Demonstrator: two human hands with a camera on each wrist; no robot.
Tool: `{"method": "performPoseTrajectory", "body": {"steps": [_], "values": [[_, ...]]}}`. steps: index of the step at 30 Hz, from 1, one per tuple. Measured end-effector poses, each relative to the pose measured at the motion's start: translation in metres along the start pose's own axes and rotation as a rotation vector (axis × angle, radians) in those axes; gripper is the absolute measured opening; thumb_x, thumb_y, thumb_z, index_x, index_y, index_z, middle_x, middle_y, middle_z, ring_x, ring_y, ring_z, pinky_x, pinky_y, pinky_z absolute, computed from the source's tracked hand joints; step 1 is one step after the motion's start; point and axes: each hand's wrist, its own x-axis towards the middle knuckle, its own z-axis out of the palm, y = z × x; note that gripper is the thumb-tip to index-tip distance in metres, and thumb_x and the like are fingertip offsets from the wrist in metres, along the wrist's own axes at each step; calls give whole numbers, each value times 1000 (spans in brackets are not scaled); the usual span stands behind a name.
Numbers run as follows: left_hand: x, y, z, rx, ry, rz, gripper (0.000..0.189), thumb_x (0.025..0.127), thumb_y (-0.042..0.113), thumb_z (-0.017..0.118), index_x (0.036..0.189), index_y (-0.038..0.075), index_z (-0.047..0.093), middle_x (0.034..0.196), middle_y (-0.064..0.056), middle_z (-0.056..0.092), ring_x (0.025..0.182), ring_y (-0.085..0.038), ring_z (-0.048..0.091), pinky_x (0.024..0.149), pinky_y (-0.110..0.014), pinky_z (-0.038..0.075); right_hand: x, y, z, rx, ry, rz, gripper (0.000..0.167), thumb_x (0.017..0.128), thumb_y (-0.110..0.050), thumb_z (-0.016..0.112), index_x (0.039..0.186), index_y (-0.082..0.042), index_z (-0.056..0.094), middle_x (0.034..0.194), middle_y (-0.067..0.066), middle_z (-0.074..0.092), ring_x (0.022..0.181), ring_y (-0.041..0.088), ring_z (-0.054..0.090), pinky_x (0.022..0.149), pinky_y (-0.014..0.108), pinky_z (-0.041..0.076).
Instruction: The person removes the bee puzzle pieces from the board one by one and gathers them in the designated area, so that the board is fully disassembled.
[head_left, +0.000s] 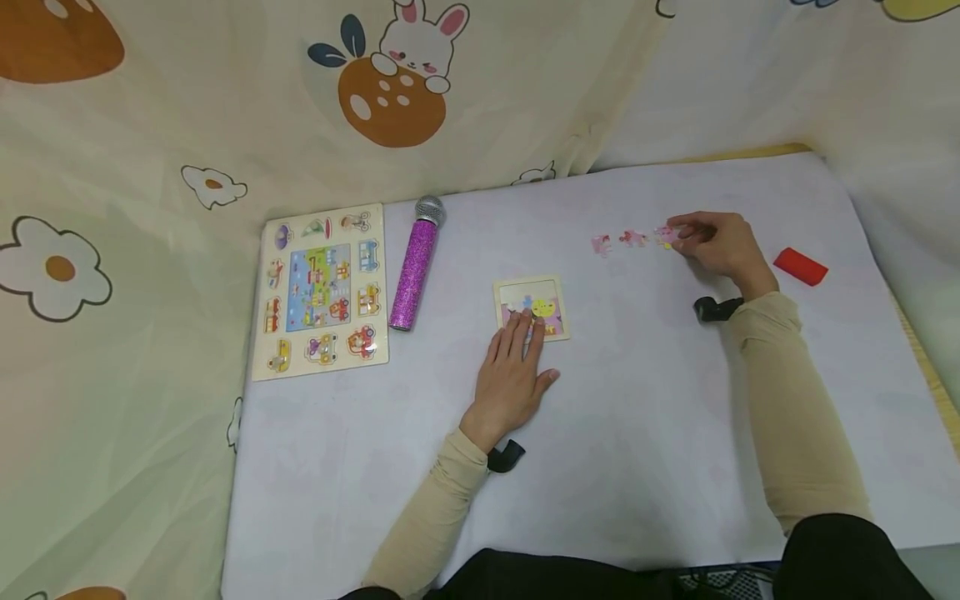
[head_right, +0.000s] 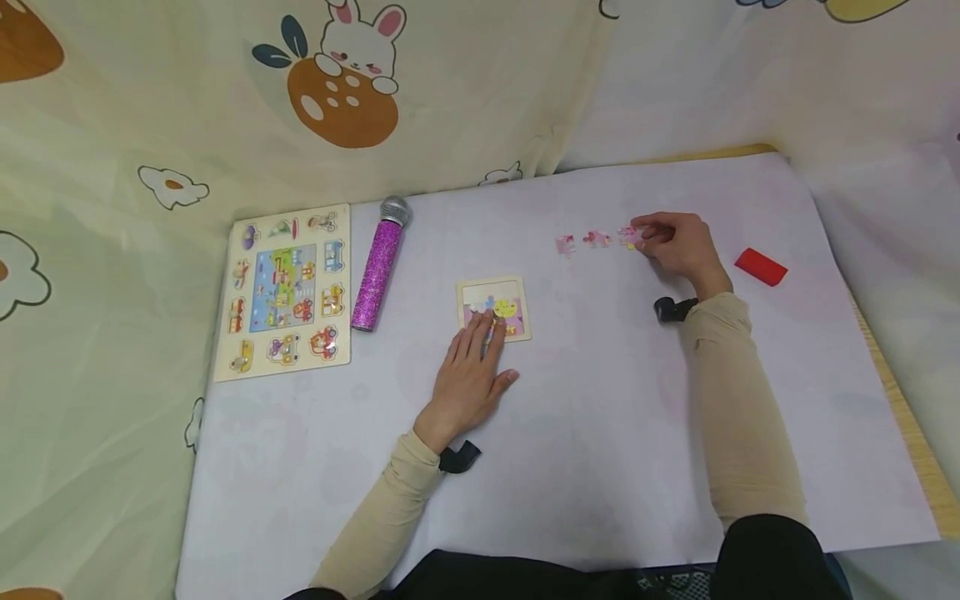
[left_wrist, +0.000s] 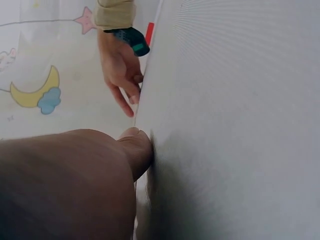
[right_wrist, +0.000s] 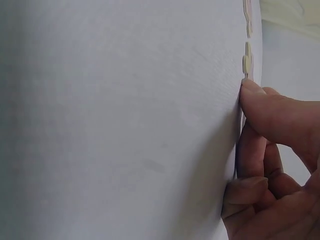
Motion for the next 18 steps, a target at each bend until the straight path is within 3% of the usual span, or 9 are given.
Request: {"method": "performPoseTrajectory", "body": {"steps": [5,9,15,18], "values": [[1,2,0,-9,12,-10,77,111,51,46,169,6,21,178,-15,12,166,-34,6,134,-44,14,-6,-3,2,128,37,10,45,102,-22,70,146,-16,65,115,1,67,98,14,55,81,19,43],[3,6,1,10,35,-12,80,110,52,48,168,3,23,176,-16,18,165,-35,11,134,-41,16,-12,-15,10,255,81,-51,45,99,-18,74,143,-12,67,103,-13,66,91,6,58,75,15,45],[2,10,3,23,7,-24,92,108,59,49,168,-1,16,177,-20,13,164,-33,15,134,-41,15,-14,-48,30,290,55,-169,41,96,-20,80,133,-6,73,91,-17,67,82,3,62,64,17,46],[1,11,2,17,-22,-31,94,107,62,47,169,1,11,179,-19,7,166,-32,10,135,-42,14,-18,-66,44,260,22,-219,36,96,-22,80,129,-8,75,91,-10,70,80,5,62,64,19,45]]}}
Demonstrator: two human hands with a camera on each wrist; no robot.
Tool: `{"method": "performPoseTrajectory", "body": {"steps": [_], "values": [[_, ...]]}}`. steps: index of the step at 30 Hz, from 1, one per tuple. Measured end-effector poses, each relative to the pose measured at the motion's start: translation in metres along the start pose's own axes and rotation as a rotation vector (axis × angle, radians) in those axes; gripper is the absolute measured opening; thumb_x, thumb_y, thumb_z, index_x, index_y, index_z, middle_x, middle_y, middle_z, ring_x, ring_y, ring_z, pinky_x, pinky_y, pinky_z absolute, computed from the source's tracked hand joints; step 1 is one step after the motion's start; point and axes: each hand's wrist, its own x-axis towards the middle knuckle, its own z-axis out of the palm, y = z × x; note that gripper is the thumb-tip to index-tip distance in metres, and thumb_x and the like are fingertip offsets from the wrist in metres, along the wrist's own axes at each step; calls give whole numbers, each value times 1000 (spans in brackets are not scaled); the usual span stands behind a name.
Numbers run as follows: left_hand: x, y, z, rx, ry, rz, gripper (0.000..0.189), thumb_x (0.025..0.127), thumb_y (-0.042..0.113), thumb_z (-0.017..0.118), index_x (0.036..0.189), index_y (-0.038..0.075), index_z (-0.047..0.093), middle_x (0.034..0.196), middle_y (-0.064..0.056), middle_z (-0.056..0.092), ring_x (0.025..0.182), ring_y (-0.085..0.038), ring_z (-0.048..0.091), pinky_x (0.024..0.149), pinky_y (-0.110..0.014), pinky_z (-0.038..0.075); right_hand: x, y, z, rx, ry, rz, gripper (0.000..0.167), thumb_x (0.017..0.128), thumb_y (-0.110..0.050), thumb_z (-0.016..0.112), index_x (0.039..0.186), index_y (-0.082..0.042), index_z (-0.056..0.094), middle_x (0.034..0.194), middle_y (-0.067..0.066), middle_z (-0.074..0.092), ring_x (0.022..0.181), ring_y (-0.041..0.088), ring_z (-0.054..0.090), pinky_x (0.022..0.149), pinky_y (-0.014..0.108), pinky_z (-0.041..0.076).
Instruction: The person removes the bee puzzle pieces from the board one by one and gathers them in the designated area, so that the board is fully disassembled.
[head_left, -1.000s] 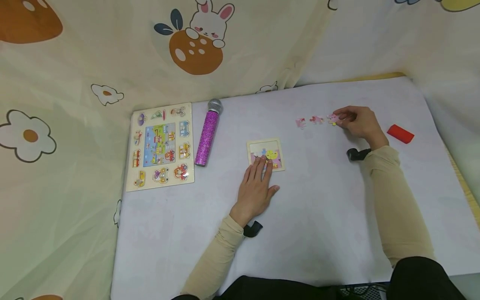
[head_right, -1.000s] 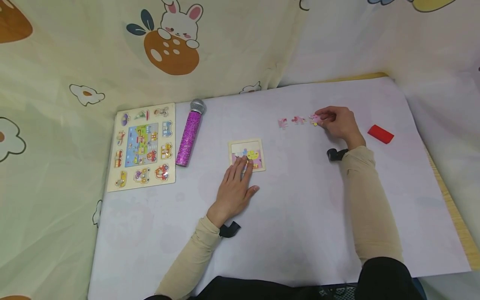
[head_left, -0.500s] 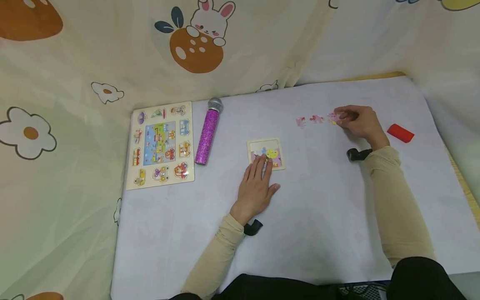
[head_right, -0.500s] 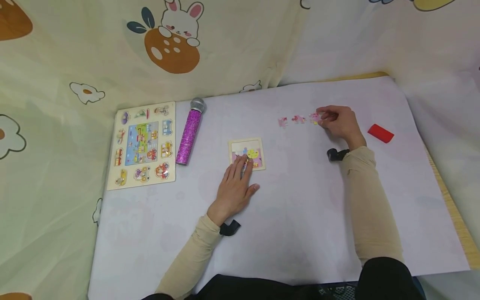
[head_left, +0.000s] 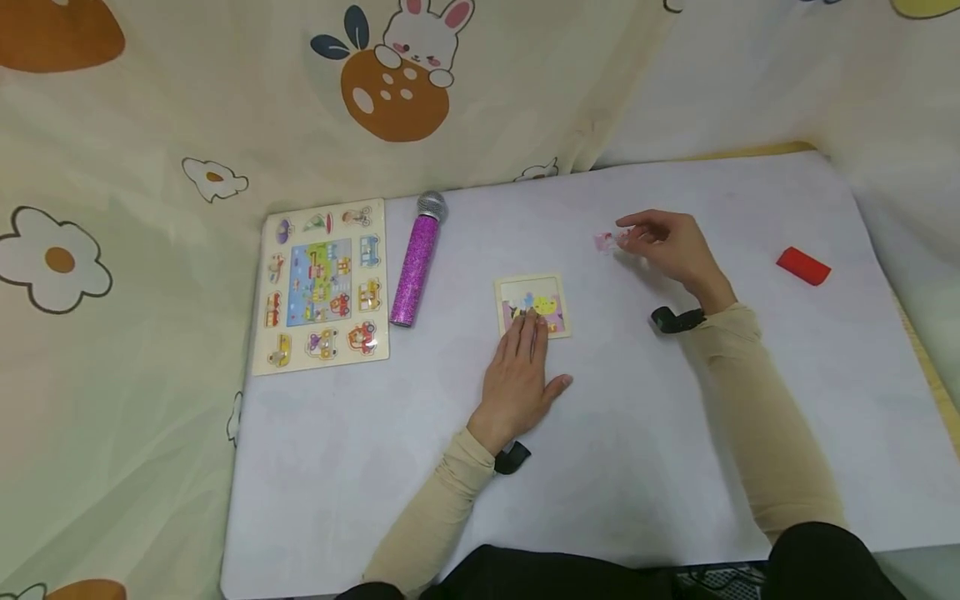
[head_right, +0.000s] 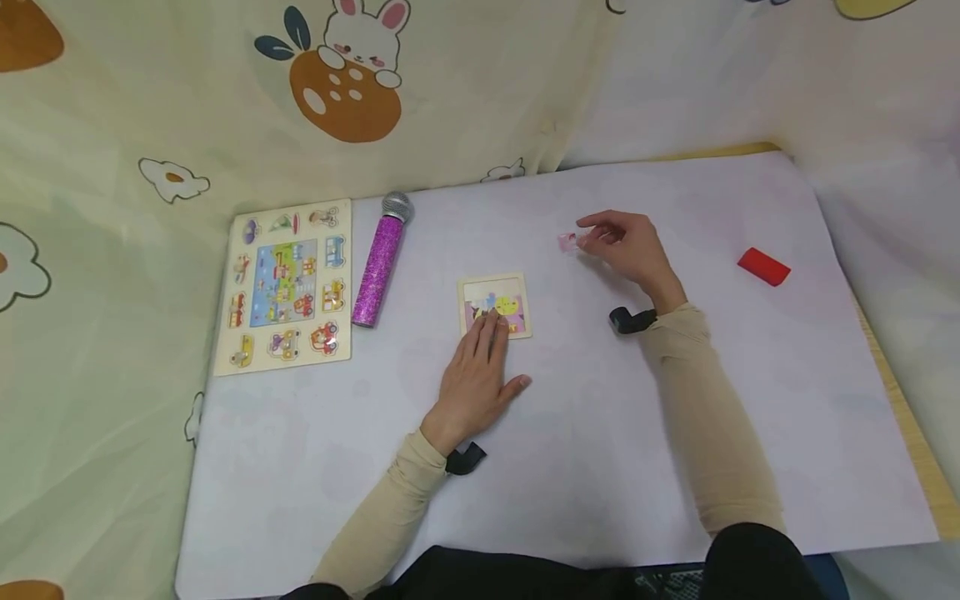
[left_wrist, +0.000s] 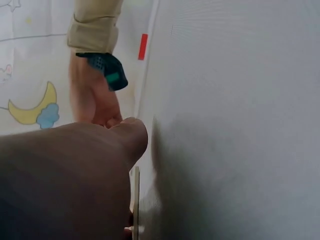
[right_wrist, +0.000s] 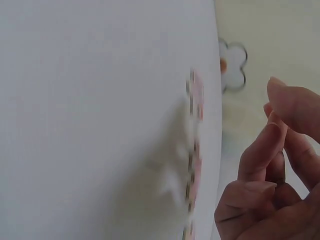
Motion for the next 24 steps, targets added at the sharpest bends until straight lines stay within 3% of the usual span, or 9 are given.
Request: {"method": "performPoseTrajectory", "body": {"steps": [4,5,11,12,16,24], "values": [[-2,-1,-2,-18,-9,7,94,107,64,46,170,3,10,179,-17,2,167,-31,6,135,-43,14,-1,-19,31,-66,-97,-93,27,97,-21,78,122,-10,79,95,5,72,81,13,62,67,22,45],[-2,-1,-2,-20,-7,9,94,107,64,46,170,4,11,180,-16,2,167,-31,6,135,-43,13,-1,-23,40,-80,-127,-120,26,97,-20,79,121,-9,80,95,7,73,81,15,62,75,24,46],[-4,-3,0,-18,18,19,93,106,65,46,170,6,14,180,-15,3,167,-30,5,135,-41,11,-1,-51,87,-179,-337,-257,23,96,-18,80,115,-7,81,96,9,77,79,19,60,80,31,47],[-4,-3,0,-21,21,19,93,107,65,45,170,5,14,180,-15,4,167,-30,6,135,-41,11,-1,-55,93,-190,-369,-263,23,96,-19,80,115,-7,81,96,9,78,79,18,60,74,30,47],[-5,-1,-1,-32,22,24,91,108,63,44,170,5,14,180,-15,7,167,-29,6,135,-41,12,-1,-65,110,-207,-443,-251,22,94,-18,82,111,-5,81,93,8,77,76,16,61,72,30,48],[-7,-2,-1,-8,0,24,88,109,61,42,170,4,17,179,-16,13,167,-29,10,135,-42,13,-1,-74,125,-247,-504,-186,17,92,-20,84,102,-8,80,87,6,76,72,16,61,69,32,47]]}}
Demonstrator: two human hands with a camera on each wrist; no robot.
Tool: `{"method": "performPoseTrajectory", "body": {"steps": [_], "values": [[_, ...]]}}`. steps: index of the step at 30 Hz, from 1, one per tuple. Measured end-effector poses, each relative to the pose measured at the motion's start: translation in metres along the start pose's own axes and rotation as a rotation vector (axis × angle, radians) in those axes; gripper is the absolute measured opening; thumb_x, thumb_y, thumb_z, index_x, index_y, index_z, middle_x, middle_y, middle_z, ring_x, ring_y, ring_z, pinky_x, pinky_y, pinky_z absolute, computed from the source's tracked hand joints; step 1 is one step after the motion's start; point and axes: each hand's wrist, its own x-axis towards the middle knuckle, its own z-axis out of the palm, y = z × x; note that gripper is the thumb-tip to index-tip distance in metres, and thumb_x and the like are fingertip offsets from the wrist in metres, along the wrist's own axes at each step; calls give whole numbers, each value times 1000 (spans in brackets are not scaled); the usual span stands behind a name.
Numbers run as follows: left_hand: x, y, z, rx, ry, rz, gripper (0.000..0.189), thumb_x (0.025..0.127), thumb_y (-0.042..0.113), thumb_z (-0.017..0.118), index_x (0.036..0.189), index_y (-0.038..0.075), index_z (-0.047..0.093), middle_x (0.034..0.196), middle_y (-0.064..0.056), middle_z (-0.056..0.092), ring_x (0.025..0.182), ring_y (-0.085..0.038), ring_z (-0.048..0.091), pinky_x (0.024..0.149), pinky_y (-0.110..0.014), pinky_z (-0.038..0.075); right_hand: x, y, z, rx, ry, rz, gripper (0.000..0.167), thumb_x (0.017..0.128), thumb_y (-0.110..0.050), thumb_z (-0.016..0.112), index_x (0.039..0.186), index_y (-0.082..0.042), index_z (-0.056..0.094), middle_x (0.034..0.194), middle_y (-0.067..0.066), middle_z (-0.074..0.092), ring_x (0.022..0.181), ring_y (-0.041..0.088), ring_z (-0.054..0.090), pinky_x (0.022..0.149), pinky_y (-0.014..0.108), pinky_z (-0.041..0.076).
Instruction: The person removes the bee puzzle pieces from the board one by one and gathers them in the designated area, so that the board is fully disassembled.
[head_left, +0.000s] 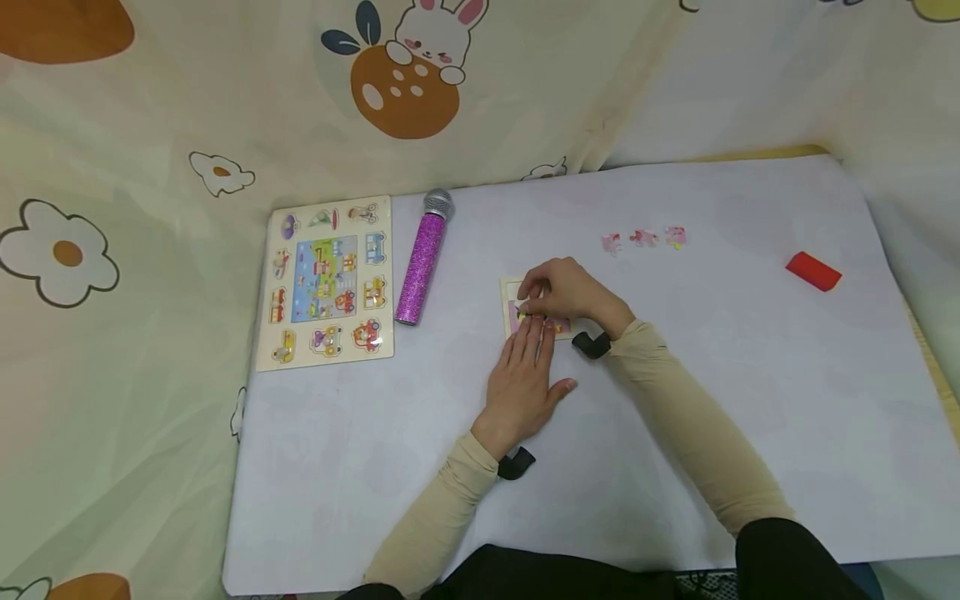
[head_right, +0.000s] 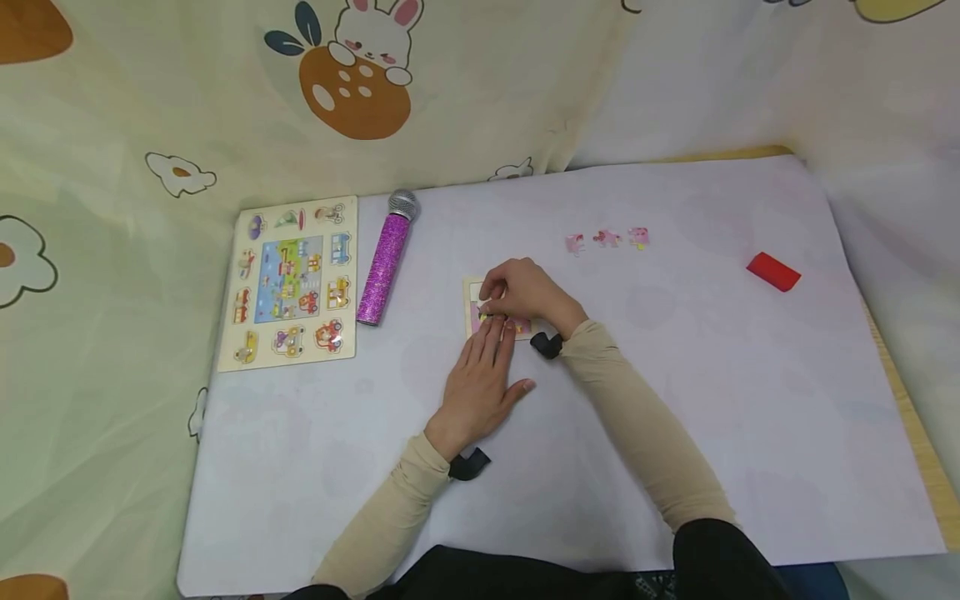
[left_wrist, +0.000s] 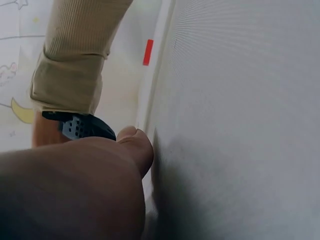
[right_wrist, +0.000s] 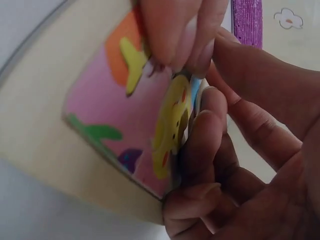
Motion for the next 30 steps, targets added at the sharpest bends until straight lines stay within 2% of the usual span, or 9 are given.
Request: {"method": "performPoseTrajectory", "body": {"steps": [13,20,30], "values": [[1,1,2,83,9,-2,87,109,62,41,169,4,20,178,-16,17,166,-30,15,134,-42,16,0,-5,0,-27,-23,25,17,91,-19,85,101,-7,77,93,8,77,83,22,66,77,35,49],[0,1,2,89,11,-1,87,108,63,42,169,4,20,178,-16,16,166,-30,15,134,-42,17,0,-6,1,-38,-29,52,17,92,-17,84,102,-8,73,98,8,76,87,23,66,83,39,50],[1,2,1,85,20,-2,87,108,64,42,169,5,23,178,-16,18,165,-31,18,134,-43,18,-1,0,1,16,2,22,16,92,-11,83,99,-7,70,94,10,76,89,23,69,86,40,52]]}}
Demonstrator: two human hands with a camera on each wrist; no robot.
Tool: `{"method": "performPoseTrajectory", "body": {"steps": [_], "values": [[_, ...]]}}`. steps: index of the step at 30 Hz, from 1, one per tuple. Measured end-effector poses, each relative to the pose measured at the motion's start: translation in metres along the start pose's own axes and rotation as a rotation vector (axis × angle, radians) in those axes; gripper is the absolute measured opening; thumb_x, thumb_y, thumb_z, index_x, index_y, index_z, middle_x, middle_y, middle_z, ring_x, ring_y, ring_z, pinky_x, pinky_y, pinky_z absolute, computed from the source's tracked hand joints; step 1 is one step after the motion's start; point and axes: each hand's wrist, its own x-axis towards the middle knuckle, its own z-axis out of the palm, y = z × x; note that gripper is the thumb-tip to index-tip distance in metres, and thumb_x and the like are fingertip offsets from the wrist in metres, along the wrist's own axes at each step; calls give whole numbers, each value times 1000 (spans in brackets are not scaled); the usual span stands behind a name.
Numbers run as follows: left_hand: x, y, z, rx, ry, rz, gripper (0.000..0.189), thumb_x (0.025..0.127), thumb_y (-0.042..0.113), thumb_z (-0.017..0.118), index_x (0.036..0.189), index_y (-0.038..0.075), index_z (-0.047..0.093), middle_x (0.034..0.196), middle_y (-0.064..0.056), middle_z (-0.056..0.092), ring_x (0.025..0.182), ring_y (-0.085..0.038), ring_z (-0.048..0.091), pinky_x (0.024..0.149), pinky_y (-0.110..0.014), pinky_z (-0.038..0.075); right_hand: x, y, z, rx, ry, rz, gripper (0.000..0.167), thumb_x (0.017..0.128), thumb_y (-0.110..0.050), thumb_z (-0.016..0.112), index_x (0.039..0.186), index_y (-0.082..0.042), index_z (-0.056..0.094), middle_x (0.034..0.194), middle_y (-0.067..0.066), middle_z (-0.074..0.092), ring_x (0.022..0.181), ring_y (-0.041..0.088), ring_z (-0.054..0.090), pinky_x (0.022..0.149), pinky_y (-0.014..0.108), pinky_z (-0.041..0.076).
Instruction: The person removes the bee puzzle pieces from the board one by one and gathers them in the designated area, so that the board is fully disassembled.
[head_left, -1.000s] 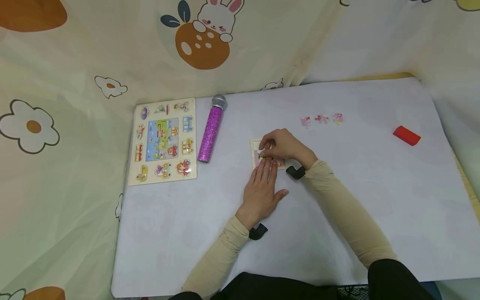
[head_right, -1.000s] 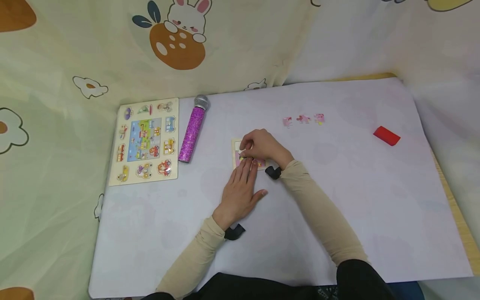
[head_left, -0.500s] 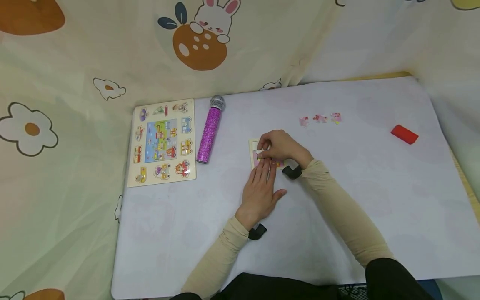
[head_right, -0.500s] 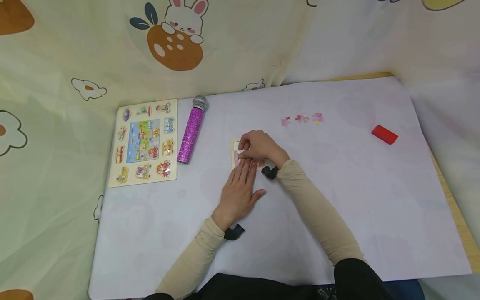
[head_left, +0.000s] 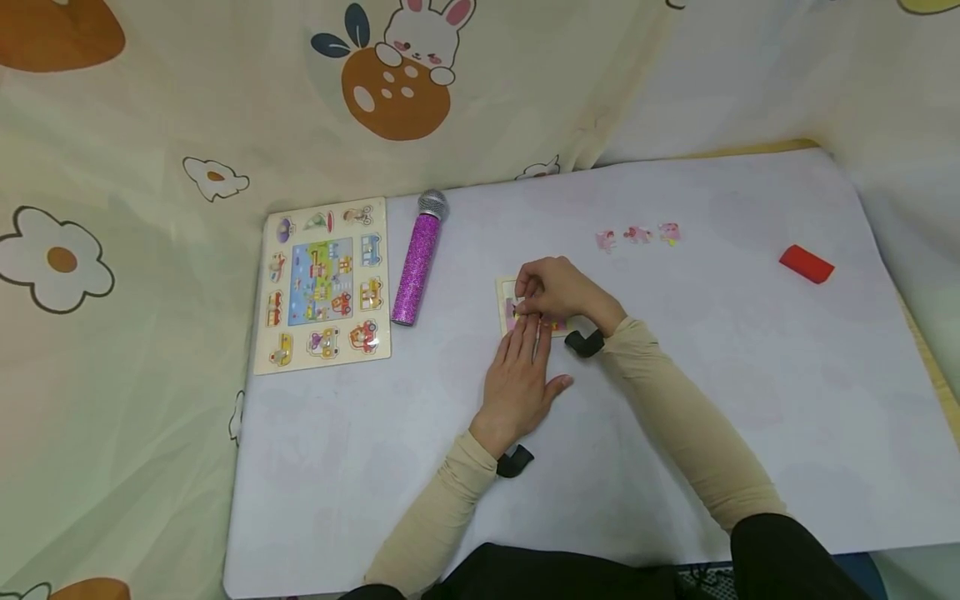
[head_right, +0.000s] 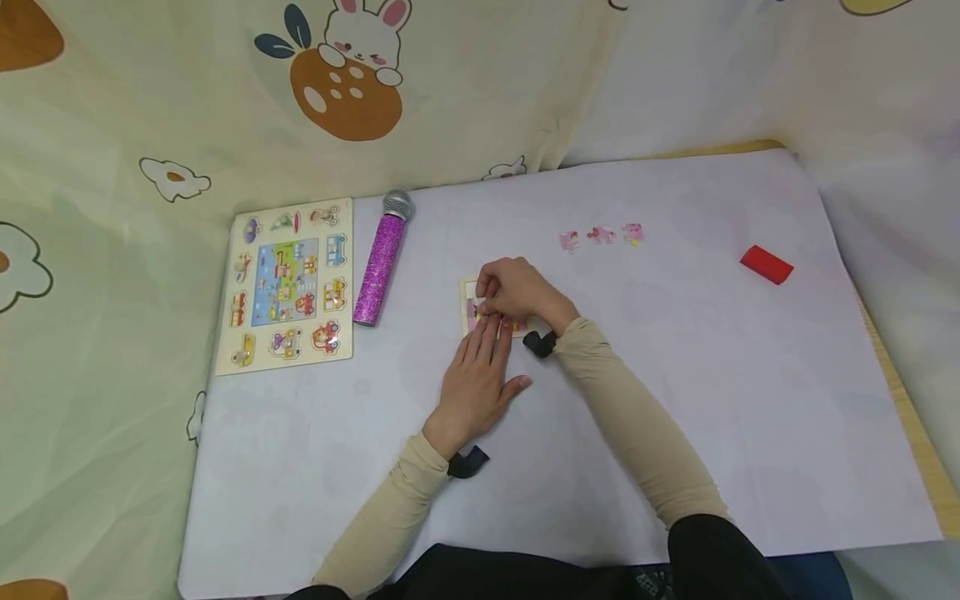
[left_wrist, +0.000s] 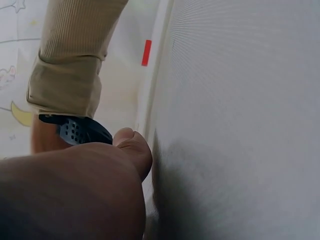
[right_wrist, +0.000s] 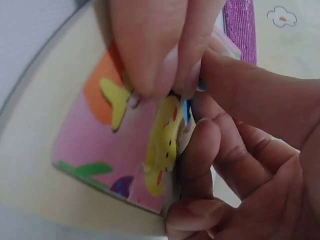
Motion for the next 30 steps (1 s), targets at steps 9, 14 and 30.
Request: {"method": "performPoseTrajectory", "body": {"steps": [9,14,30], "values": [[1,-2,2,-21,9,-4,88,108,64,42,169,6,21,179,-15,14,166,-30,14,134,-42,15,-2,8,-7,67,79,-62,16,97,-14,78,106,-7,67,92,9,70,84,21,63,79,34,48],[2,-2,1,-5,5,-7,90,108,65,41,170,6,15,180,-14,7,167,-28,11,135,-41,14,-7,13,-15,161,160,-45,15,98,-11,75,109,-6,66,98,11,66,83,23,67,74,28,49],[0,-1,2,-26,-4,-4,91,108,64,42,170,4,13,180,-16,4,167,-30,9,134,-42,15,-41,56,-57,204,332,97,36,95,-2,75,131,-9,73,125,17,74,107,31,75,83,15,52]]}}
